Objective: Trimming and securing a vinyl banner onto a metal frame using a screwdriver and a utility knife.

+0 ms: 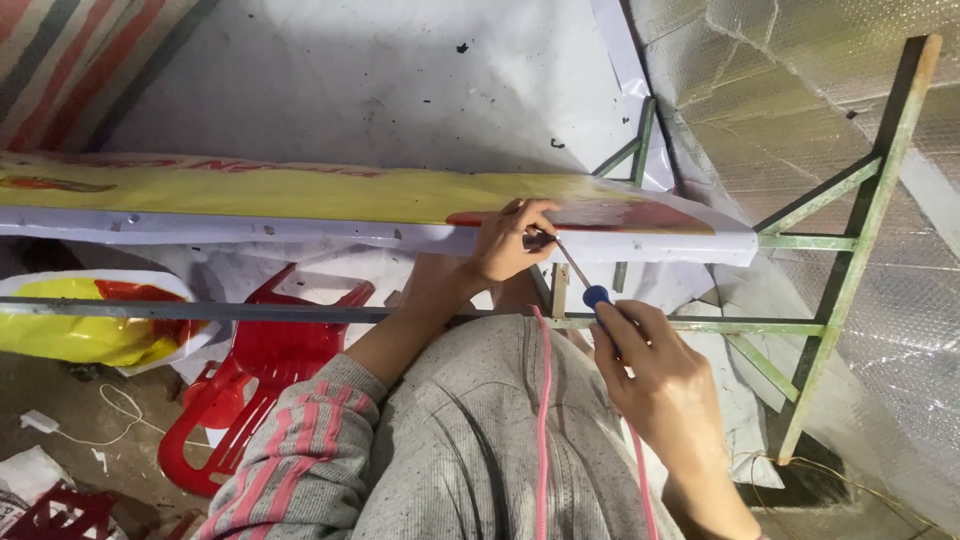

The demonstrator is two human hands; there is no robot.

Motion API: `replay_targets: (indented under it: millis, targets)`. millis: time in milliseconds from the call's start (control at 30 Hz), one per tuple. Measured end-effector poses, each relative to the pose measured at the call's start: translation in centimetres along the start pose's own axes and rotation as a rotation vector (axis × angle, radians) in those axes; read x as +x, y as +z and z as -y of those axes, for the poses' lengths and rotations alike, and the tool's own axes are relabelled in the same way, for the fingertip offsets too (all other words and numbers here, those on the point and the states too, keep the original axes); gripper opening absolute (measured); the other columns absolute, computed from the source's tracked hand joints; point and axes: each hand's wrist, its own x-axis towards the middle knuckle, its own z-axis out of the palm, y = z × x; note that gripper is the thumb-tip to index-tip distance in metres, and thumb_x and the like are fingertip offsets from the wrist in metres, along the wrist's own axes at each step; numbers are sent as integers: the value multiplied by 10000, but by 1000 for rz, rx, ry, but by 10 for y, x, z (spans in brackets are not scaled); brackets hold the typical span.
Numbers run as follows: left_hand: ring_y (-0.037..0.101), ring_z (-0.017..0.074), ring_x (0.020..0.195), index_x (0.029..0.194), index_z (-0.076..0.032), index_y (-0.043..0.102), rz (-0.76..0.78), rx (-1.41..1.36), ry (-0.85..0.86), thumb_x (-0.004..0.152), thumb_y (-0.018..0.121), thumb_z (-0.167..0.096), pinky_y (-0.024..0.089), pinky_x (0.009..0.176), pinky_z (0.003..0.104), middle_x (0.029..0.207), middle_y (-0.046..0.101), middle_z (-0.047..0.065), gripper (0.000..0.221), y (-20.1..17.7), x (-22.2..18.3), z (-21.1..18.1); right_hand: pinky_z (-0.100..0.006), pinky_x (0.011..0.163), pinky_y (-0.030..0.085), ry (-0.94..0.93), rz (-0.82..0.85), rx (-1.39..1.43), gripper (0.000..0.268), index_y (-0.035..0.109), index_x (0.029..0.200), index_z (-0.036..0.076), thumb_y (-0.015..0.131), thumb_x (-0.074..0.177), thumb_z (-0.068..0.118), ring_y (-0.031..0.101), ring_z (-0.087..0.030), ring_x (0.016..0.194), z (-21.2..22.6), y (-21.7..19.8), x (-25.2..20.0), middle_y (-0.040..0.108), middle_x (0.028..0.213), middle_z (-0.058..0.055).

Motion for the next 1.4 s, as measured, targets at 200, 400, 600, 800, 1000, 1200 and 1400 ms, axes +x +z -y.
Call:
replay_targets:
  millis: [200,400,600,800,1000,1200,1400]
  targets:
    - [635,103,775,1195,-122,592,-23,55,17,718,867,-69,494,630,252,865,743,-101,553,2,0,-2,-294,391,489,-73,305,-383,376,646,1261,38,654,966,272,628,-153,595,-7,8,4,623,888,-89]
    - [666,154,931,1031,-133,663,39,-9,-47,719,885,-107,554,722,310,900,729,-32,384,-7,6,-12,-175,324,382,-287,352,-881,639,606,1390,32,676,757,-26,554,-54,507,-14,15,7,630,753,-54]
    - [533,163,1055,934,-141,771,88,-11,30,780,868,-263,487,872,296,1173,657,-54,218,-6,6,-11,-207,318,376,-297,401,-957,602,636,1362,54,662,761,32,510,-36,385,-4,12,23,640,690,-37]
    - [537,146,937,885,-110,742,75,-9,1,826,820,-165,475,819,272,1074,711,-66,113,-1,3,-11,-171,262,323,-230,471,-894,588,632,1399,43,638,813,0,444,2,314,-7,16,20,703,699,-84]
    - [585,159,1011,919,-145,705,81,35,0,795,856,-151,511,878,300,1084,718,-77,195,-2,1,-13,-234,291,351,-3,357,-757,444,740,1297,111,694,868,214,460,-87,305,-1,23,9,660,673,-48]
    - [590,146,1009,885,-133,698,127,13,-21,805,855,-154,503,893,298,1100,709,-89,178,-2,-2,-9,-245,305,346,86,339,-716,439,725,1296,108,693,882,249,425,-80,303,5,27,1,614,624,-26]
    - [593,123,1004,894,-111,717,49,-11,71,787,860,-104,512,871,290,1054,710,-78,179,-7,-1,-9,-254,295,347,107,297,-682,445,721,1318,115,682,894,243,443,-89,307,15,31,-8,588,652,-23]
